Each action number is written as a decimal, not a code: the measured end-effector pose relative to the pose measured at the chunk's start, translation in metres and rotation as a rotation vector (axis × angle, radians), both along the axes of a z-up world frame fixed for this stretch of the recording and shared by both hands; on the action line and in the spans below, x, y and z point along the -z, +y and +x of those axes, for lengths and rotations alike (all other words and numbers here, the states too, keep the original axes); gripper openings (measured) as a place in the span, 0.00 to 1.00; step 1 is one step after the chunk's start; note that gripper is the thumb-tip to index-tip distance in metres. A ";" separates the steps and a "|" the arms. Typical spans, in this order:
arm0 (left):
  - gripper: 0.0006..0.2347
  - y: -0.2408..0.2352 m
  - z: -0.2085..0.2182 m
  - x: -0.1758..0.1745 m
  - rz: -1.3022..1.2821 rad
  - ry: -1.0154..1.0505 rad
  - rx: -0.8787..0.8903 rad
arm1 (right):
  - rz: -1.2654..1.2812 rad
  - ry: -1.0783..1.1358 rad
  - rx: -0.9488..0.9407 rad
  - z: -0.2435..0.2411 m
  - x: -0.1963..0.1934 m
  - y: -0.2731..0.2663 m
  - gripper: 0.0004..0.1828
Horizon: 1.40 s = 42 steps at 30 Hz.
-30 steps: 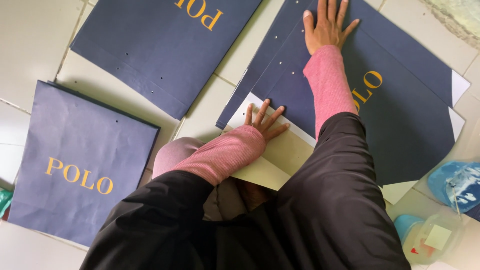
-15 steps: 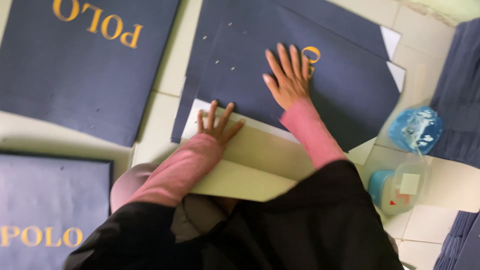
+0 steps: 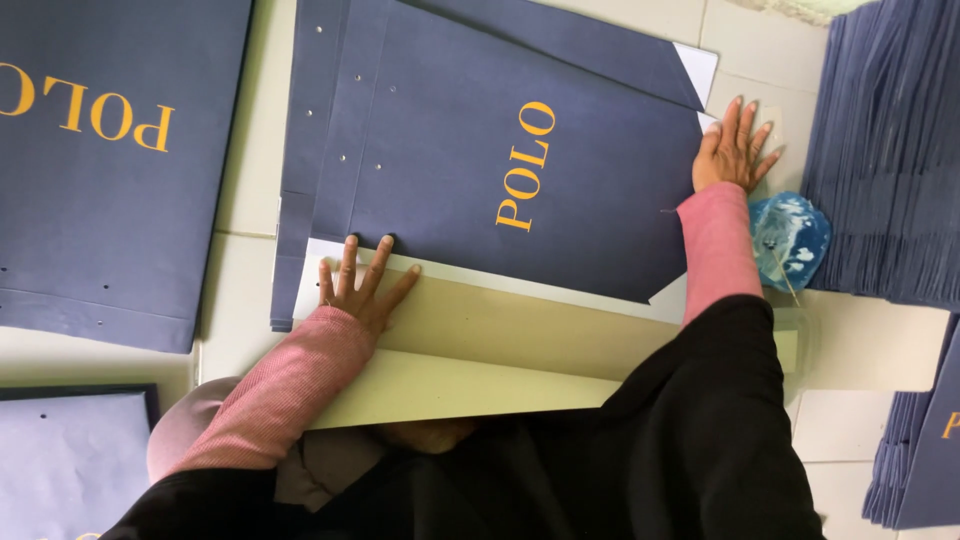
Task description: The person sits on the floor and assembles a paper bag by applying glue to the edges of a flat cardboard piece using a small stick. They then fold the cardboard and press the glued edges together to form the bag.
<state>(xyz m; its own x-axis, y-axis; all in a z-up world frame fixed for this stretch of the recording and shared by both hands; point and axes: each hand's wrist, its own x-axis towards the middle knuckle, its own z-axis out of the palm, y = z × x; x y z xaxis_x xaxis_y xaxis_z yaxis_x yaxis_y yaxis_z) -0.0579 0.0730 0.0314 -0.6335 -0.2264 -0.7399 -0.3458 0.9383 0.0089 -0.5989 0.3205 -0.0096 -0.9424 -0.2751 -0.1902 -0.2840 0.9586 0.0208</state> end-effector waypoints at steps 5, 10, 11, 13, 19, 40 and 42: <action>0.40 0.000 0.005 0.004 -0.042 0.043 0.019 | 0.142 0.637 -0.197 0.075 0.034 -0.080 0.31; 0.40 0.002 0.000 -0.008 -0.048 0.016 0.006 | -0.345 0.480 -1.056 0.302 0.004 -0.203 0.32; 0.39 0.002 0.000 -0.010 -0.043 0.029 -0.003 | -0.295 0.271 -1.108 0.304 0.005 -0.214 0.34; 0.39 0.004 0.002 -0.007 -0.031 0.034 -0.005 | -0.243 0.050 -1.144 0.272 0.020 -0.220 0.37; 0.54 0.019 0.027 0.076 -0.330 0.487 0.002 | -0.278 0.062 -0.444 0.109 0.001 -0.110 0.36; 0.37 0.000 -0.012 -0.005 -0.047 -0.104 -0.014 | -0.169 -0.021 -0.652 0.258 0.005 -0.359 0.44; 0.40 0.004 -0.008 0.005 -0.059 -0.057 -0.036 | -0.051 -0.161 -0.743 0.280 -0.016 -0.379 0.38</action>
